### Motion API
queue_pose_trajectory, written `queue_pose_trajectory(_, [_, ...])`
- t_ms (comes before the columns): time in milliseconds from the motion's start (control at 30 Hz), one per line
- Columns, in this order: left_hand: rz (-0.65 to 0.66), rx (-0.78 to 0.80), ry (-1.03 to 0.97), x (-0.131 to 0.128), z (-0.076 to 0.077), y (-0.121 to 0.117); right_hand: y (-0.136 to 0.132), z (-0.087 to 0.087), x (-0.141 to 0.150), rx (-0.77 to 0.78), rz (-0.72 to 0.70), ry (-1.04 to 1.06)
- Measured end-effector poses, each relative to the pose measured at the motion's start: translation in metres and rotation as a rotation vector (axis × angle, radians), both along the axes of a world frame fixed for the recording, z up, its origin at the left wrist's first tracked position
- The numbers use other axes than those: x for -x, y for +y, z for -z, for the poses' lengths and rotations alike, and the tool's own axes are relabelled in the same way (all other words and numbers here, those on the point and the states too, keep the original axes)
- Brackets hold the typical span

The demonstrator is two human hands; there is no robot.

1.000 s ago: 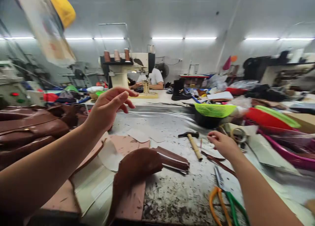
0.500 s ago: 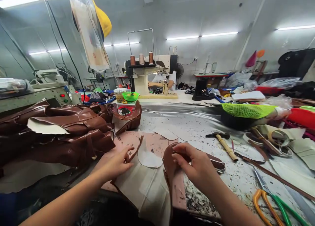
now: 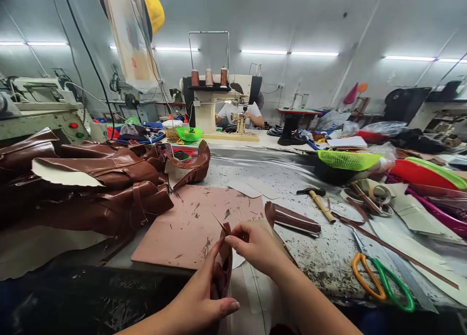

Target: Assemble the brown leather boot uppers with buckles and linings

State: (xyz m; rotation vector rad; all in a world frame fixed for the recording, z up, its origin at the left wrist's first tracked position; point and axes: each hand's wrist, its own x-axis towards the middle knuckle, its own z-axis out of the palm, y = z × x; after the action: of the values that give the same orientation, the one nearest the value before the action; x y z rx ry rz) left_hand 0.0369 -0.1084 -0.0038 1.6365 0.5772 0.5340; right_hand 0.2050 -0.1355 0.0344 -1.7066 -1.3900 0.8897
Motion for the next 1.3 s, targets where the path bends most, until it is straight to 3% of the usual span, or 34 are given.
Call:
queue_pose_trajectory(67, [-0.147, -0.180, 0.047, 0.001, -0.006, 0.009, -0.002, 0.004, 0.006, -0.006, 0.039, -0.013])
queue_pose_trajectory(133, [-0.336, -0.452, 0.064, -0.002, -0.019, 0.020, -0.005, 0.007, 0.011, -0.029, 0.068, -0.015])
queue_pose_trajectory(167, [-0.372, -0.597, 0.067, -0.005, -0.027, 0.026, -0.006, 0.009, 0.013, -0.043, 0.082, -0.008])
queue_pose_trajectory(233, [-0.299, -0.816, 0.148, -0.014, -0.042, 0.036, -0.009, 0.011, 0.015, -0.060, 0.108, 0.041])
queue_pose_trajectory(300, [-0.172, -0.875, 0.315, -0.022, -0.053, 0.043, -0.012, 0.013, 0.014, -0.042, 0.118, 0.141])
queue_pose_trajectory(400, [-0.066, -0.721, 0.419, -0.029, -0.055, 0.051, -0.016, 0.016, 0.010, 0.005, 0.134, 0.288])
queue_pose_trajectory(533, [0.088, -0.287, 0.147, -0.033, -0.040, 0.063, -0.021, 0.020, 0.004, 0.007, 0.130, 0.332])
queue_pose_trajectory(633, [0.196, -0.028, 0.077, -0.040, -0.030, 0.068, -0.028, 0.020, -0.003, -0.021, 0.076, 0.214])
queue_pose_trajectory(800, [0.124, 0.042, 0.069, -0.051, -0.028, 0.062, -0.040, 0.011, -0.025, -0.140, 0.056, -0.086])
queue_pose_trajectory(1033, [0.155, 0.046, 0.191, -0.057, -0.035, 0.058, -0.030, -0.010, -0.044, -0.105, 0.074, -0.002])
queue_pose_trajectory(1300, [0.140, 0.016, 0.133, -0.061, -0.034, 0.055, -0.017, -0.010, -0.044, -0.152, -0.014, -0.071])
